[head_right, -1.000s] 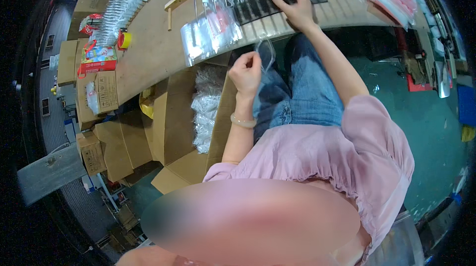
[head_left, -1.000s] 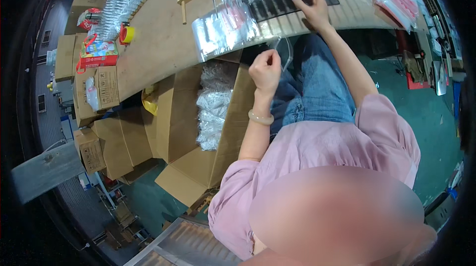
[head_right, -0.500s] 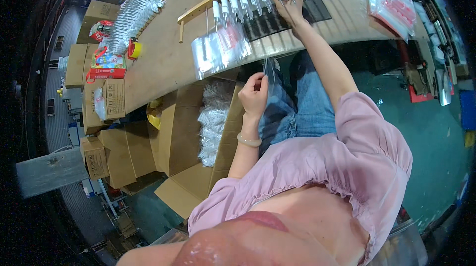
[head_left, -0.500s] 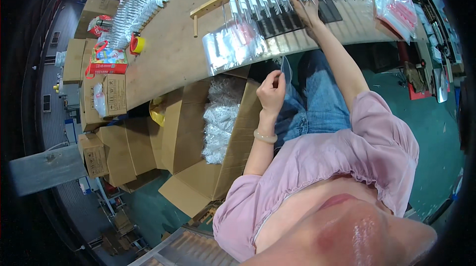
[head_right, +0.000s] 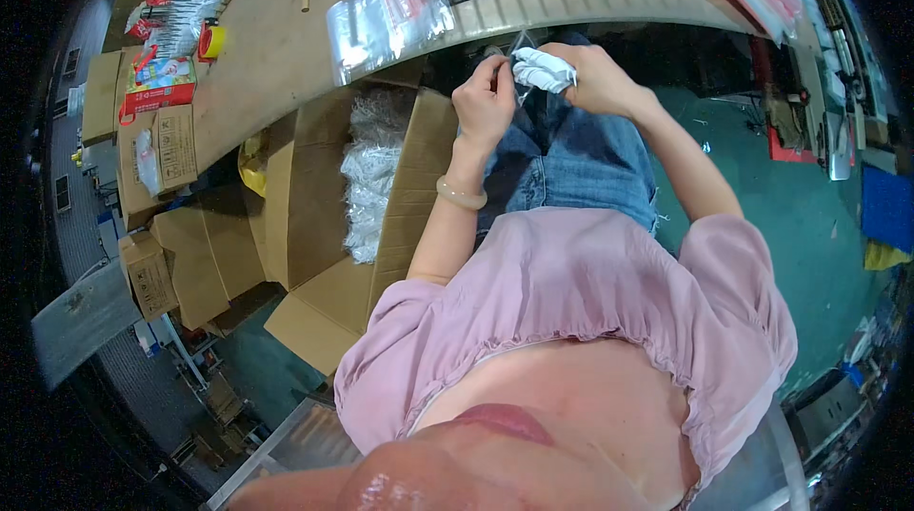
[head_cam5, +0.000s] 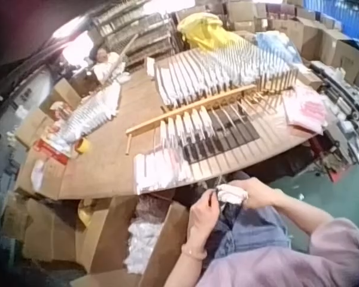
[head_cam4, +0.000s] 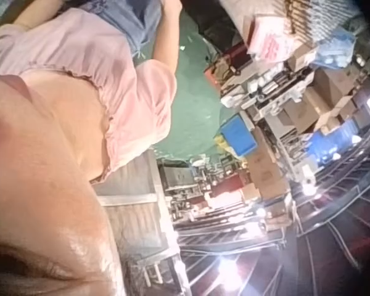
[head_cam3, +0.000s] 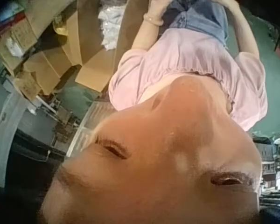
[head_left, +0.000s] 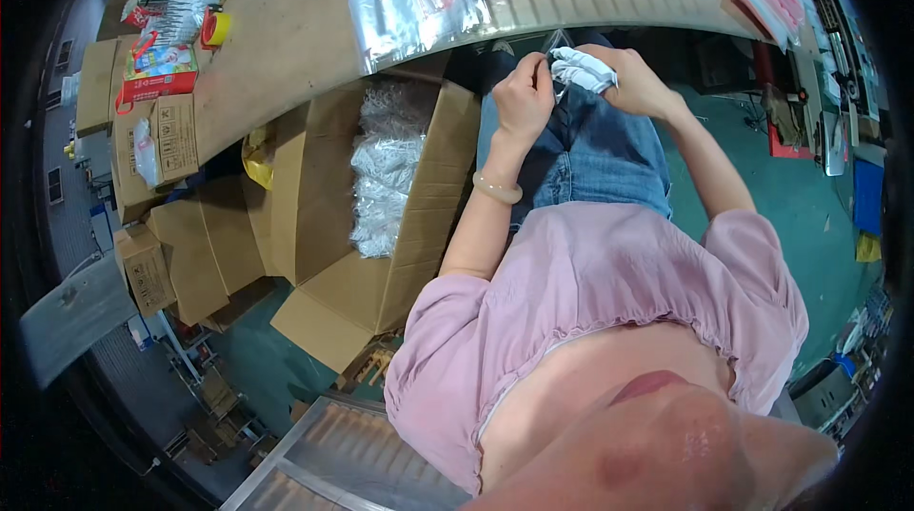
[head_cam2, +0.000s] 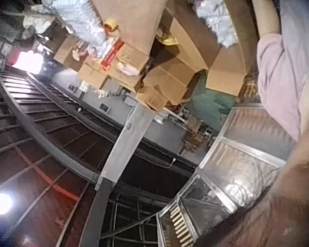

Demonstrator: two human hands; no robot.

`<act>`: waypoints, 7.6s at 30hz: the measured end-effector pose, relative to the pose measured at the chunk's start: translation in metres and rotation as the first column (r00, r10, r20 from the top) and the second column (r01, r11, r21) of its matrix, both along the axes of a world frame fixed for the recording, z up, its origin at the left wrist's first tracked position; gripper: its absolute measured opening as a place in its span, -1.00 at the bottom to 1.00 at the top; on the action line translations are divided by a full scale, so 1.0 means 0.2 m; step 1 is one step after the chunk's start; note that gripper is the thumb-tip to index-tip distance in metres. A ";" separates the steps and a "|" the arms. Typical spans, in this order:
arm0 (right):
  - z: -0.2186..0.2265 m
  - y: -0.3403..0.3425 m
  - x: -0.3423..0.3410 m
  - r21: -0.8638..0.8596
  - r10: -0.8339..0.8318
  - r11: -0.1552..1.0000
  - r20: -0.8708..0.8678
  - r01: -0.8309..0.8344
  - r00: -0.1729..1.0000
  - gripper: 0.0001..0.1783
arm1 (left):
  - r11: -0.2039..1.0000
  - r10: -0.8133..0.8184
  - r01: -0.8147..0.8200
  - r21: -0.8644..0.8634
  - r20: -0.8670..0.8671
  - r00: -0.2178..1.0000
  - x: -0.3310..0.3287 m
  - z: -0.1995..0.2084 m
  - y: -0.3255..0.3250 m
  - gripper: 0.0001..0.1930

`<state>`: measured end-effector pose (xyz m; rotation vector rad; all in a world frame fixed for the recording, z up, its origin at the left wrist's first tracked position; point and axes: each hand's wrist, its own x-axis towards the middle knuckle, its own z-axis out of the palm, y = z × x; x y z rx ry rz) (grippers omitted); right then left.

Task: Picking up individual white components from a tray and placing them into clear plastic bags.

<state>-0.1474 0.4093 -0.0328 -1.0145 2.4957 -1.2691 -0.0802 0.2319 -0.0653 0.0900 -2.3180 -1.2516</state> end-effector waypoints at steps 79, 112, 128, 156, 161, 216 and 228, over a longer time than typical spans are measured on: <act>-0.17 -0.32 0.07 -0.014 0.350 0.933 -0.185 -0.359 0.918 -0.90 | 0.973 -0.129 0.077 0.217 0.235 0.963 0.34 -0.03 -0.38 -0.88; -0.15 -0.44 0.05 -0.413 0.151 0.900 0.594 0.138 0.790 -0.83 | 0.834 0.144 -0.218 -0.507 -0.182 0.973 0.09 0.11 -0.39 -0.91; -0.05 -0.23 -0.03 -0.215 0.145 0.976 0.515 -0.036 0.845 -0.81 | 0.763 -0.174 0.031 0.646 0.160 0.972 0.14 0.09 -0.10 -0.82; -0.03 -0.12 -0.03 0.116 -0.018 0.993 -0.153 0.036 0.988 -0.41 | 0.973 0.213 -0.215 0.084 0.038 0.976 0.00 0.05 -0.16 -0.89; -0.17 -0.36 -0.43 -0.518 -0.479 0.790 -0.191 0.327 0.857 -0.23 | 0.971 0.221 -0.227 0.079 0.076 0.972 0.03 0.09 -0.20 -0.89; 0.08 -0.27 -0.16 0.356 0.113 0.867 0.542 -0.349 0.833 -0.51 | 0.985 0.167 -0.169 -0.035 -0.063 0.984 0.05 -0.04 -0.07 -0.90; 0.11 -0.23 -0.21 0.529 0.358 0.750 0.180 -0.397 0.916 -0.58 | 0.986 0.169 -0.169 0.005 -0.089 0.982 0.03 -0.06 -0.06 -0.87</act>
